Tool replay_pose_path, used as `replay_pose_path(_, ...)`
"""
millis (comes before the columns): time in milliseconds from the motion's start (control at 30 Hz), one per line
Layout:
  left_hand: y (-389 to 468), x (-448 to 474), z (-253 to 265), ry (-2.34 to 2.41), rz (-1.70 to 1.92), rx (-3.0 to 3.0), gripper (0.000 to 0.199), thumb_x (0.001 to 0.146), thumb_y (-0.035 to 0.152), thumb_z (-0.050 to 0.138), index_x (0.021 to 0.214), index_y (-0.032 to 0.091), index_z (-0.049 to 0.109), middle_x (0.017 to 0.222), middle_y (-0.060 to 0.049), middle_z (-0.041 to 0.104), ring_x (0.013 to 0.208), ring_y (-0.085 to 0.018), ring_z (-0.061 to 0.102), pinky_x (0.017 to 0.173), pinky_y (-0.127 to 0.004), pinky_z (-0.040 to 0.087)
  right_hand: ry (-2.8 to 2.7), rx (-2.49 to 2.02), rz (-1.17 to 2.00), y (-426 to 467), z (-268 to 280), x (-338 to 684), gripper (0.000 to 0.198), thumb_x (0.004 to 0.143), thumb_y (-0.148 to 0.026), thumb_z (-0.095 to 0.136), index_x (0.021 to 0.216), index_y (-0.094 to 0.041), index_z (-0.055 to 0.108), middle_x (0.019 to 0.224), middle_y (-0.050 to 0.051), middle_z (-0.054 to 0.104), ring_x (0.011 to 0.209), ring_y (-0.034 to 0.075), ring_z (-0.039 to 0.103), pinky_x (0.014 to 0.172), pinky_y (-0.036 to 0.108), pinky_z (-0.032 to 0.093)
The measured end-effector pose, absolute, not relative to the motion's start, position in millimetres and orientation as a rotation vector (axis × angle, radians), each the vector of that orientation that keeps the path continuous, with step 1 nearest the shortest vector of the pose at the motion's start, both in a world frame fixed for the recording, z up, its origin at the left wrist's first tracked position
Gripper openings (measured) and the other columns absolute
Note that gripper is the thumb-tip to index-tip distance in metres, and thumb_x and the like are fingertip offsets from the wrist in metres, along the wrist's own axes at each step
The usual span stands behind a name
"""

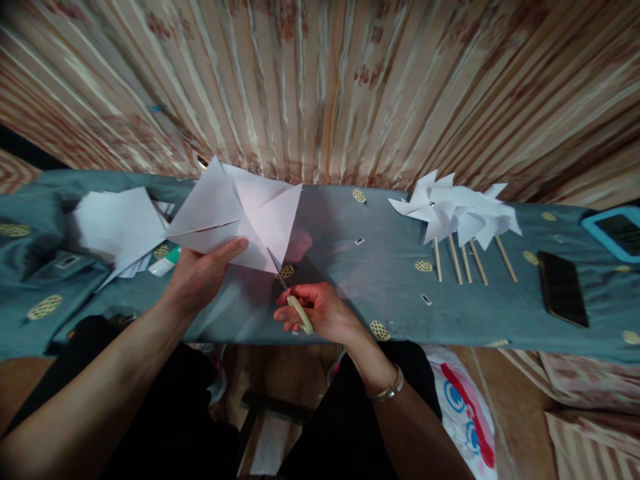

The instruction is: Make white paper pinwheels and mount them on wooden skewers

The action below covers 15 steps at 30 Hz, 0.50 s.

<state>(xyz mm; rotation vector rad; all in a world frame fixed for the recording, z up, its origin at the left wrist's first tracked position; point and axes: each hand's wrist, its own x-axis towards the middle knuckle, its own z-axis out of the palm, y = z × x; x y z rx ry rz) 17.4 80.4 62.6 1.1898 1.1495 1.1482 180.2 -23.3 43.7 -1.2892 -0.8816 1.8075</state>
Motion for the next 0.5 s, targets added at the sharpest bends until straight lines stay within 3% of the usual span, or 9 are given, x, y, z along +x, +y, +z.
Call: replay_pose_path(500, 68.7, 20.6, 59.2, 1.064, 1.076, 1.264, 0.048, 0.066, 0.031, 0.073, 0.110, 0.016, 0.062, 0.097, -0.010, 0.072, 0.096, -0.029, 0.066, 0.090, -0.042, 0.052, -1.051, -1.317, 1.729, -23.9, 41.7, 184.9, 0.047, 0.063, -0.054, 0.078, 0.082, -0.013, 0.067, 0.062, 0.002, 0.065, 0.052, 0.010, 0.055, 0.050, 0.024, 0.046)
